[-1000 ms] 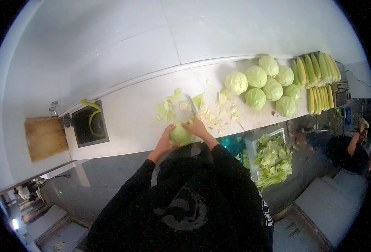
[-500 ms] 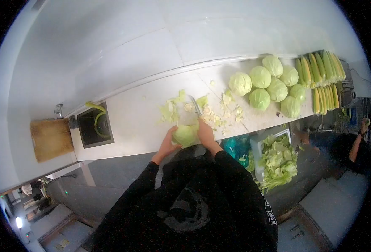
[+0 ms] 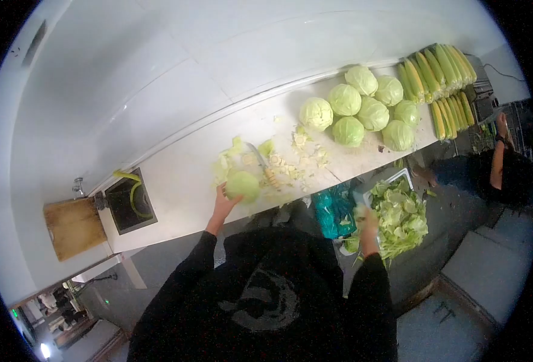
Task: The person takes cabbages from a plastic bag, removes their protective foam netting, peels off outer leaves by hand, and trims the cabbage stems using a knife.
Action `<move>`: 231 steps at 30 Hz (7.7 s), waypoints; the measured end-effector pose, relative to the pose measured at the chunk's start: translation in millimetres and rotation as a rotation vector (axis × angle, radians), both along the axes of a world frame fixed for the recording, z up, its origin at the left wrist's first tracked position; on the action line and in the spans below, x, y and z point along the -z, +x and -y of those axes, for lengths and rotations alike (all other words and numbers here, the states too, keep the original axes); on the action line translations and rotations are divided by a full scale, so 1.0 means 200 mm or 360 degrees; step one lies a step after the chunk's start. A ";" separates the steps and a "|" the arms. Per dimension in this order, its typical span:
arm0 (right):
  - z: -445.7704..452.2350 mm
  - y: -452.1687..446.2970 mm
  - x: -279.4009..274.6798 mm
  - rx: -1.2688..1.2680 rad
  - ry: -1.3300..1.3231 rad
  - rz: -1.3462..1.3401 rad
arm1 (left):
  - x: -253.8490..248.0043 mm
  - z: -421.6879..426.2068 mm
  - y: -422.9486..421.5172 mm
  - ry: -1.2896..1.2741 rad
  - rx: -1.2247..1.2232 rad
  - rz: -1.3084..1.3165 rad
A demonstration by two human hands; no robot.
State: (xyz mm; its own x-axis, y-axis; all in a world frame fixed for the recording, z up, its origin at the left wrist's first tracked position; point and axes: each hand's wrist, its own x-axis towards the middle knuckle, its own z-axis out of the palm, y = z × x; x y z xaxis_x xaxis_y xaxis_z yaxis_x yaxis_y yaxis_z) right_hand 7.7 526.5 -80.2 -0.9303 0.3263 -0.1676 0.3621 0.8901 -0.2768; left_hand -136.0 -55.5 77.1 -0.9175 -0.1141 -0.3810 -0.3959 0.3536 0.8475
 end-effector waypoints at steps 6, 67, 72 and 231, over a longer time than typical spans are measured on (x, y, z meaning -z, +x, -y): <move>-0.38 0.07 -0.53 0.2202 -0.0836 0.0052 | 0.02 -0.04 0.00 0.0121 -0.0020 0.0024; 1.81 -1.00 -0.71 -0.1084 -0.1084 0.0309 | -0.02 -0.06 0.06 -0.0167 0.0217 -0.0284; 1.80 -1.03 -0.71 -0.1108 -0.1028 0.0196 | 0.03 -0.02 0.05 -0.0002 0.0204 -0.0236; 1.85 -0.90 -0.83 -0.1017 -0.0995 -0.0505 | -0.01 -0.16 -0.04 0.0293 -0.0610 0.0024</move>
State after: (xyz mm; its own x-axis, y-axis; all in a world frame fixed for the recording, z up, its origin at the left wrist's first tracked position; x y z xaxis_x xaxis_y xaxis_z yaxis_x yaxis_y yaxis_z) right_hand -171.5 156.2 86.5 -0.9339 -0.3239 0.1515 -0.3163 0.5509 -0.7723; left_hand -144.6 -23.0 79.6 -0.8161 -0.3746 -0.4399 -0.4820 0.0214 0.8759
